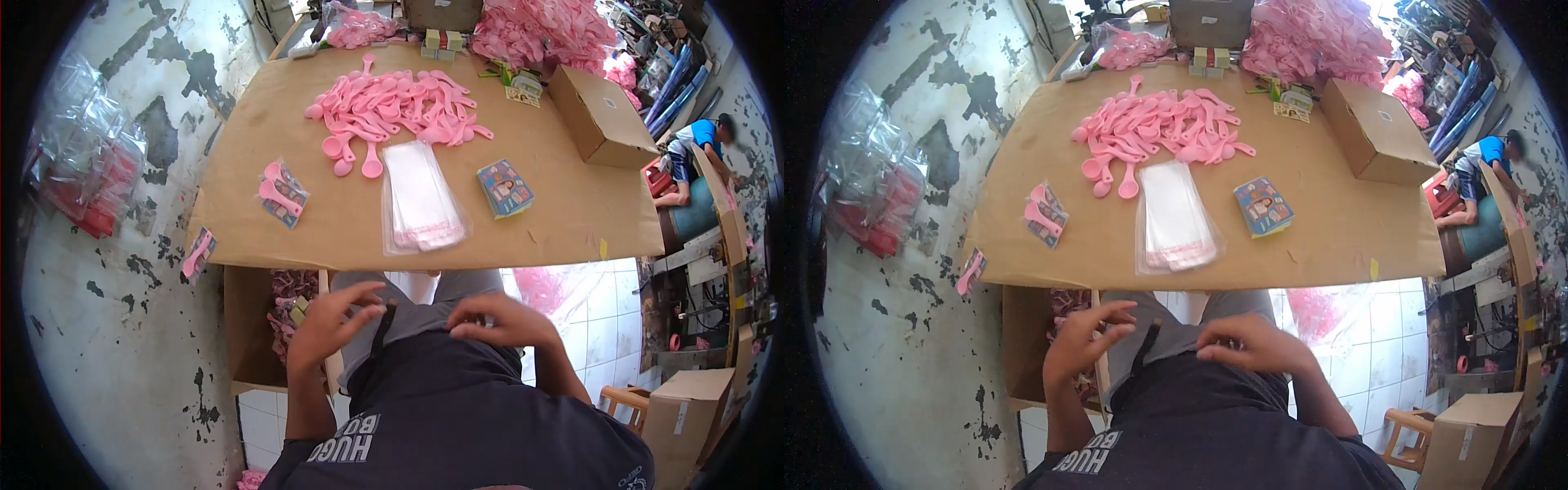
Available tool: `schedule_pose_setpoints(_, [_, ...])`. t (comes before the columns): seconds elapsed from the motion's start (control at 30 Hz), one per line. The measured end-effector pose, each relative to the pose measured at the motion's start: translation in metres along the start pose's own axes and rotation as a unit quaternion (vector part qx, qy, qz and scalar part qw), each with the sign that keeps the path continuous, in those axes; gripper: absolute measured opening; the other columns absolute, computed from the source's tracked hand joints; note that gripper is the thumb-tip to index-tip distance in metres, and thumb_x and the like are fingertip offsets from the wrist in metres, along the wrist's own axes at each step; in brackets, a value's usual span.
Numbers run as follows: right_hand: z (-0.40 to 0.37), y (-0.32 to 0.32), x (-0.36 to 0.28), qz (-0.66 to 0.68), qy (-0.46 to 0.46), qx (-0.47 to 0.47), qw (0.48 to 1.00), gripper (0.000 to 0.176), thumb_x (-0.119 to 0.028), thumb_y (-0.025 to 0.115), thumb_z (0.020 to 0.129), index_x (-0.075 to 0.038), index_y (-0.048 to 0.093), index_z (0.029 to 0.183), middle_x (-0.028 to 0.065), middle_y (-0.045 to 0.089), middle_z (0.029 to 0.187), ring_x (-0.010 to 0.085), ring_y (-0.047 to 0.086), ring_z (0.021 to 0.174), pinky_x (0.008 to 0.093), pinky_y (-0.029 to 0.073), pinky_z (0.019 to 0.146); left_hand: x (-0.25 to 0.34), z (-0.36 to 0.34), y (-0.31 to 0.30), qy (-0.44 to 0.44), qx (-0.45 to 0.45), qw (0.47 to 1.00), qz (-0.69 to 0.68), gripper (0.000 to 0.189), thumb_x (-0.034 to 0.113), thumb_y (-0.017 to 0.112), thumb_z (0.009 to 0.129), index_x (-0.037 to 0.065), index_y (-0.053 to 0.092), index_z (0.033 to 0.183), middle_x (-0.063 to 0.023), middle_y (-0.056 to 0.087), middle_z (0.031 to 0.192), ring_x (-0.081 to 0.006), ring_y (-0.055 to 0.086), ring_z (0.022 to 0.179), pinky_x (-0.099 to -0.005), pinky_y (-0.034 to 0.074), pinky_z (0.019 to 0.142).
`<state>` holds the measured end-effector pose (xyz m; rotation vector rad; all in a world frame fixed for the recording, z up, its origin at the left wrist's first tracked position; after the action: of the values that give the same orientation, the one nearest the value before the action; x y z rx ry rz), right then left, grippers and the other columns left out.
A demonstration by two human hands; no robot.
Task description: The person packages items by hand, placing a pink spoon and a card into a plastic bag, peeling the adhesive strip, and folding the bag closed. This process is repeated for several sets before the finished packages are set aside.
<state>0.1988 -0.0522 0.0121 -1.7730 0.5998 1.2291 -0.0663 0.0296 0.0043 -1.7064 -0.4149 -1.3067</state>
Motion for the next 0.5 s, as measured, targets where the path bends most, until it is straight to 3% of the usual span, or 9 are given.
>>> schedule_pose_setpoints(0.03, [0.004, 0.009, 0.017, -0.008, 0.033, -0.056, 0.998, 0.032, -0.031, 0.067, 0.100, -0.003, 0.067, 0.117, 0.0141, 0.073, 0.104, 0.0270, 0.071, 0.096, 0.0387, 0.053, 0.085, 0.001, 0.005, 0.008, 0.000, -0.040, 0.999, 0.019, 0.042, 0.023, 0.070, 0.098, 0.001, 0.064, 0.133, -0.0159, 0.076, 0.108, -0.0226, 0.074, 0.099, -0.0330, 0.056, 0.083])
schedule_pose_setpoints(0.07, [0.010, 0.013, 0.034, -0.006, 0.027, -0.056, 0.998, 0.032, -0.031, 0.067, 0.100, -0.003, 0.067, 0.117, 0.0141, 0.073, 0.104, 0.0270, 0.071, 0.096, 0.0387, 0.053, 0.085, -0.001, 0.010, 0.016, 0.000, -0.080, 0.996, 0.039, 0.046, 0.024, 0.070, 0.098, 0.002, 0.060, 0.138, -0.0176, 0.075, 0.113, -0.0256, 0.074, 0.103, -0.0353, 0.057, 0.086])
schedule_pose_setpoints(0.1, [0.015, 0.019, 0.052, -0.053, 0.018, -0.069, 0.996, 0.035, -0.033, 0.066, 0.100, -0.003, 0.066, 0.119, 0.0141, 0.073, 0.105, 0.0276, 0.071, 0.097, 0.0401, 0.054, 0.085, -0.010, 0.013, 0.023, -0.015, -0.104, 0.994, 0.029, 0.051, 0.027, 0.070, 0.097, 0.003, 0.057, 0.141, -0.0206, 0.072, 0.118, -0.0362, 0.071, 0.106, -0.0408, 0.057, 0.089])
schedule_pose_setpoints(0.2, [0.031, 0.028, 0.102, -0.075, 0.011, -0.060, 0.995, 0.039, -0.036, 0.064, 0.101, -0.004, 0.065, 0.122, 0.0147, 0.074, 0.107, 0.0297, 0.071, 0.101, 0.0436, 0.054, 0.086, -0.032, 0.023, 0.037, -0.001, -0.085, 0.994, 0.063, 0.054, 0.031, 0.069, 0.097, 0.003, 0.056, 0.141, -0.0229, 0.072, 0.118, -0.0390, 0.069, 0.109, -0.0430, 0.054, 0.093])
schedule_pose_setpoints(0.3, [0.053, 0.034, 0.165, -0.035, 0.070, -0.040, 0.996, 0.036, -0.032, 0.063, 0.102, -0.003, 0.065, 0.123, 0.0147, 0.074, 0.107, 0.0293, 0.071, 0.104, 0.0436, 0.055, 0.087, -0.044, 0.033, 0.050, -0.062, -0.094, 0.991, 0.074, 0.056, 0.033, 0.068, 0.098, 0.000, 0.056, 0.141, -0.0251, 0.070, 0.122, -0.0418, 0.068, 0.111, -0.0450, 0.052, 0.098])
schedule_pose_setpoints(0.37, [0.066, 0.041, 0.211, 0.233, 0.204, 0.015, 0.951, 0.032, -0.029, 0.061, 0.102, -0.003, 0.066, 0.120, 0.0153, 0.074, 0.105, 0.0282, 0.072, 0.098, 0.0420, 0.056, 0.083, -0.064, 0.035, 0.057, -0.097, -0.093, 0.987, 0.085, 0.057, 0.034, 0.068, 0.097, -0.001, 0.055, 0.140, -0.0256, 0.069, 0.123, -0.0422, 0.067, 0.112, -0.0454, 0.051, 0.099])
schedule_pose_setpoints(0.5, [0.090, 0.050, 0.242, 0.337, 0.196, 0.025, 0.920, 0.024, -0.023, 0.061, 0.100, -0.003, 0.069, 0.108, 0.0153, 0.073, 0.098, 0.0251, 0.072, 0.089, 0.0403, 0.056, 0.075, -0.107, 0.027, 0.072, -0.103, -0.121, 0.971, 0.180, 0.058, 0.035, 0.067, 0.096, 0.000, 0.055, 0.142, -0.0268, 0.066, 0.129, -0.0424, 0.064, 0.118, -0.0468, 0.048, 0.103])
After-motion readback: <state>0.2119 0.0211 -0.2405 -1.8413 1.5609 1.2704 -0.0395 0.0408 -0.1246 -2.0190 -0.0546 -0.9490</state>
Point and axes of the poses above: each hand's wrist, its own z-axis towards the middle knuckle, its own y-axis out of the palm, x = y × z, the point moved 5 cm from there along z, towards the middle knuckle
